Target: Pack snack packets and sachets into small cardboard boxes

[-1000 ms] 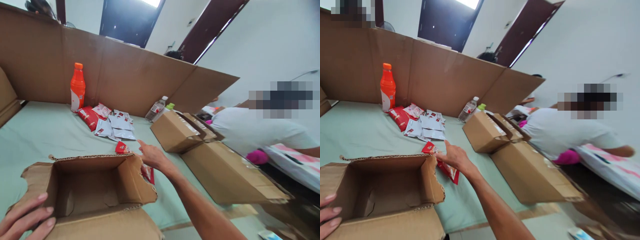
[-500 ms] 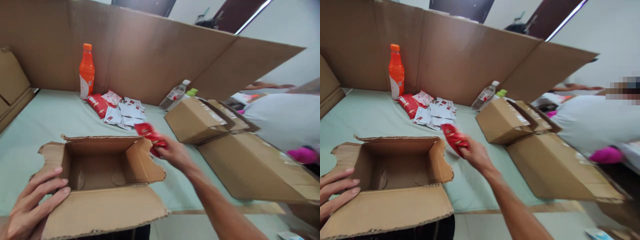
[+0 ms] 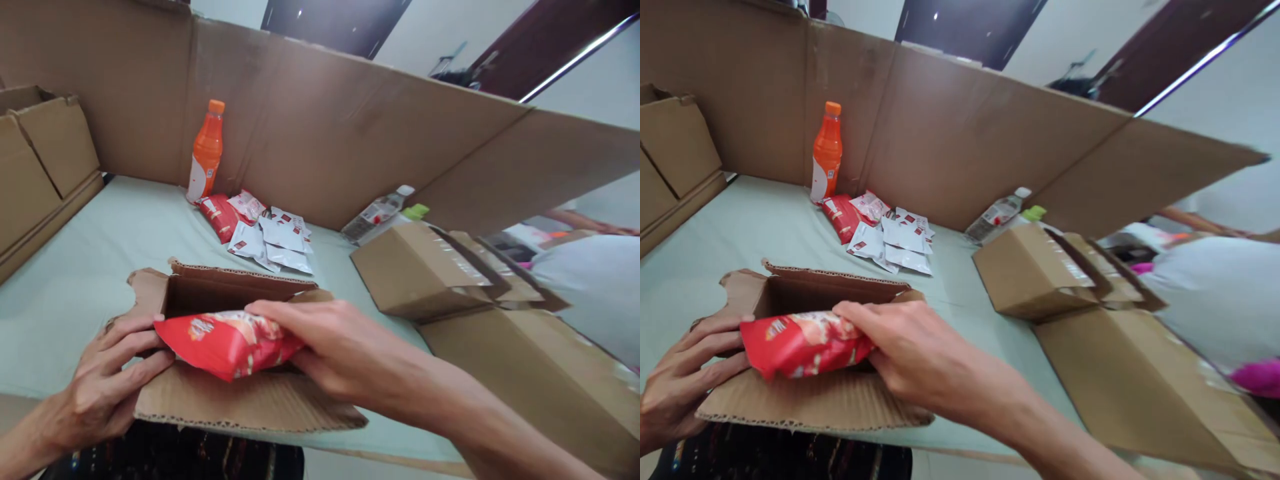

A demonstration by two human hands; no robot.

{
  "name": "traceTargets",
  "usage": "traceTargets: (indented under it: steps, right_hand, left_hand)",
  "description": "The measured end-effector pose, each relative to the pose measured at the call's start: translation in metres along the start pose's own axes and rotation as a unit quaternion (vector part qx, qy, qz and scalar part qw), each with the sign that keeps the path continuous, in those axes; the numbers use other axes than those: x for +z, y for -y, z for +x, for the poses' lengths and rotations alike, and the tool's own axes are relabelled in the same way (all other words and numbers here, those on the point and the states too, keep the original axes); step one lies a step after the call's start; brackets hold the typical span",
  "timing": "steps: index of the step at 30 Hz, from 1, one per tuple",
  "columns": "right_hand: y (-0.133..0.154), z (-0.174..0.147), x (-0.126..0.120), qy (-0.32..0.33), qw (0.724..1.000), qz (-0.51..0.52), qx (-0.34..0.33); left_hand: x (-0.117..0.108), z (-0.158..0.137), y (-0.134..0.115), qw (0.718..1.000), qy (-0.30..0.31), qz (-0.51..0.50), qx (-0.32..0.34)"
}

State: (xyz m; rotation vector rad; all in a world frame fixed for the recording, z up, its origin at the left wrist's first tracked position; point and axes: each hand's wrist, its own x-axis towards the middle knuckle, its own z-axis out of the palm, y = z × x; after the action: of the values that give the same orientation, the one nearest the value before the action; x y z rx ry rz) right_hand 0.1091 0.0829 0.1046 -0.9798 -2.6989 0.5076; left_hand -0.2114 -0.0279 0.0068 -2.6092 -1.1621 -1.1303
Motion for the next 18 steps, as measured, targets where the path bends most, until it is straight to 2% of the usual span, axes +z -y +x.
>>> traceTargets:
  steps: [3,6,8,12,15,18]
  right_hand:
    - [0.021,0.029,0.006,0.151,0.988,-0.024,-0.001]
    - [0.035,0.05,0.006,0.232,0.97,-0.073,0.021]
    - [0.041,0.057,0.003,0.268,0.957,-0.108,0.025]
    - [0.043,0.059,-0.009,0.292,0.943,-0.158,0.021]
    - [0.041,0.054,-0.021,0.274,0.942,-0.188,0.04]
    - [0.039,0.053,-0.021,0.268,0.936,-0.222,0.058]
  left_hand:
    - [-0.005,-0.002,0.0,0.999,-0.011,0.031,-0.028]
    - [-0.01,-0.003,0.0,0.992,-0.03,0.106,-0.055]
    - [-0.013,-0.001,-0.001,0.988,-0.039,0.142,-0.051]
    - [-0.016,0.009,-0.003,0.99,-0.016,0.138,-0.021]
    - [-0.016,0.016,-0.002,0.995,0.006,0.104,-0.001]
    - [-0.016,0.019,-0.001,0.995,0.022,0.095,0.01]
